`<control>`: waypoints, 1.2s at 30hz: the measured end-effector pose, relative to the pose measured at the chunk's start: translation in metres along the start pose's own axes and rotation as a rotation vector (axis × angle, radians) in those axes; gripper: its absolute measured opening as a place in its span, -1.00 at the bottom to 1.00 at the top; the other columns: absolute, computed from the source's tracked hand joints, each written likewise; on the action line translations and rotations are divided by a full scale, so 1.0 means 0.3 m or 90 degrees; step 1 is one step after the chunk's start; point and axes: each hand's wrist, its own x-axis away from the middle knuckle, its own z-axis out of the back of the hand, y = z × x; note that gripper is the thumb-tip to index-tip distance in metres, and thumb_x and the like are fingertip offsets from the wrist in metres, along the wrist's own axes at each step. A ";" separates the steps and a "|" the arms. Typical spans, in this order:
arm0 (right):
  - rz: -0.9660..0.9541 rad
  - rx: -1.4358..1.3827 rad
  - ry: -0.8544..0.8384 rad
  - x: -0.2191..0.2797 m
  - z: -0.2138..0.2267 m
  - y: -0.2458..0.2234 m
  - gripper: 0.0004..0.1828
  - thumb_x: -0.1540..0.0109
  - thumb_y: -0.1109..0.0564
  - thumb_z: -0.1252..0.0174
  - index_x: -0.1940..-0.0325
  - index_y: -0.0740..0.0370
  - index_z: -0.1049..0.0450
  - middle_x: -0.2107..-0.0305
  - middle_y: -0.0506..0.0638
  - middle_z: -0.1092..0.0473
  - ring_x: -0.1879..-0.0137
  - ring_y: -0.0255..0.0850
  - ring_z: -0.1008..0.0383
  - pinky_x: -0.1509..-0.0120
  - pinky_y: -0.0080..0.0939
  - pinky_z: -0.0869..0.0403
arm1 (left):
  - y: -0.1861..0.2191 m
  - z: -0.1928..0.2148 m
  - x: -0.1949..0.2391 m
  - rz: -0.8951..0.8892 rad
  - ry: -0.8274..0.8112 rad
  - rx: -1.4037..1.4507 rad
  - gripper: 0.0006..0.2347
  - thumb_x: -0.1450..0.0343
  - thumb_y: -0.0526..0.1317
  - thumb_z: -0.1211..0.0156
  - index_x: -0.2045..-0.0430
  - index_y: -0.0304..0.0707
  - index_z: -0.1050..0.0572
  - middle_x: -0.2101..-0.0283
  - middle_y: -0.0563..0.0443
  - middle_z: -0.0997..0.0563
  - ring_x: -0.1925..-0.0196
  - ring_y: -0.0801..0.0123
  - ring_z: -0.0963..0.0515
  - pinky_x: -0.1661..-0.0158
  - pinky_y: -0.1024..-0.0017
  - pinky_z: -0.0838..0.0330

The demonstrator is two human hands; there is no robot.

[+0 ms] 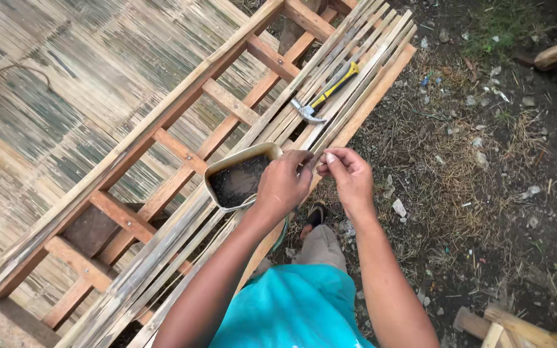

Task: The person cuts a bamboo strip to length using a hand saw, then hammers nails into the strip to attach it to a bamboo frame. They repeatedly pick up nails from a container and hammer them along the strip. Finally, they place another bamboo strip onto the frame.

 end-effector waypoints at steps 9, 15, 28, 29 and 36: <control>0.382 0.754 -0.304 -0.837 0.179 0.250 -0.56 -0.09 0.42 -0.13 -0.07 0.32 -0.54 0.01 0.21 -0.48 -0.16 0.11 -0.42 -0.26 0.15 -0.36 | -0.161 -0.098 -0.438 0.279 0.263 0.060 -0.78 -0.38 -0.22 -0.12 0.19 -0.32 -0.61 0.31 -0.28 -0.68 0.28 0.00 -0.73 0.17 0.18 -0.58; 0.306 0.977 -0.619 -1.017 0.057 0.094 -0.69 -0.11 0.19 -0.28 0.06 0.13 -0.59 0.10 0.05 -0.52 -0.13 -0.01 -0.48 -0.27 0.24 -0.30 | -0.151 -0.077 -0.242 0.663 0.344 -0.133 -0.77 -0.35 -0.23 -0.14 0.25 -0.29 -0.68 0.27 -0.38 -0.68 0.16 -0.13 -0.67 0.04 0.09 -0.52; 0.000 0.596 -0.724 -0.862 -0.048 -0.161 -0.63 -0.17 0.01 -0.26 0.04 0.29 -0.55 0.54 0.00 -0.45 0.41 -0.25 -0.41 0.30 -0.14 -0.41 | -0.629 -0.394 -0.131 0.755 0.152 -0.301 -0.81 -0.36 -0.27 -0.09 0.30 -0.32 -0.63 0.17 -0.37 -0.67 0.10 -0.16 -0.68 0.06 0.04 -0.56; -0.035 0.627 -0.706 -0.868 -0.028 -0.169 -0.66 -0.19 0.01 -0.26 0.07 0.28 -0.58 0.56 -0.01 -0.44 0.42 -0.26 -0.40 0.30 -0.13 -0.40 | -0.621 -0.383 -0.112 0.793 0.131 -0.282 -0.81 -0.33 -0.27 -0.12 0.29 -0.31 -0.63 0.18 -0.39 -0.66 0.12 -0.18 -0.67 0.09 0.01 -0.55; -0.189 0.396 -0.586 -1.020 0.070 -0.161 -0.64 -0.24 0.12 -0.16 -0.09 0.31 -0.42 0.62 -0.12 -0.32 0.57 -0.36 -0.32 0.50 -0.26 -0.36 | -0.580 -0.344 -0.073 0.673 0.074 -0.343 -0.82 -0.41 -0.28 -0.05 0.30 -0.34 -0.61 0.19 -0.36 -0.67 0.14 -0.20 -0.67 0.09 -0.05 -0.55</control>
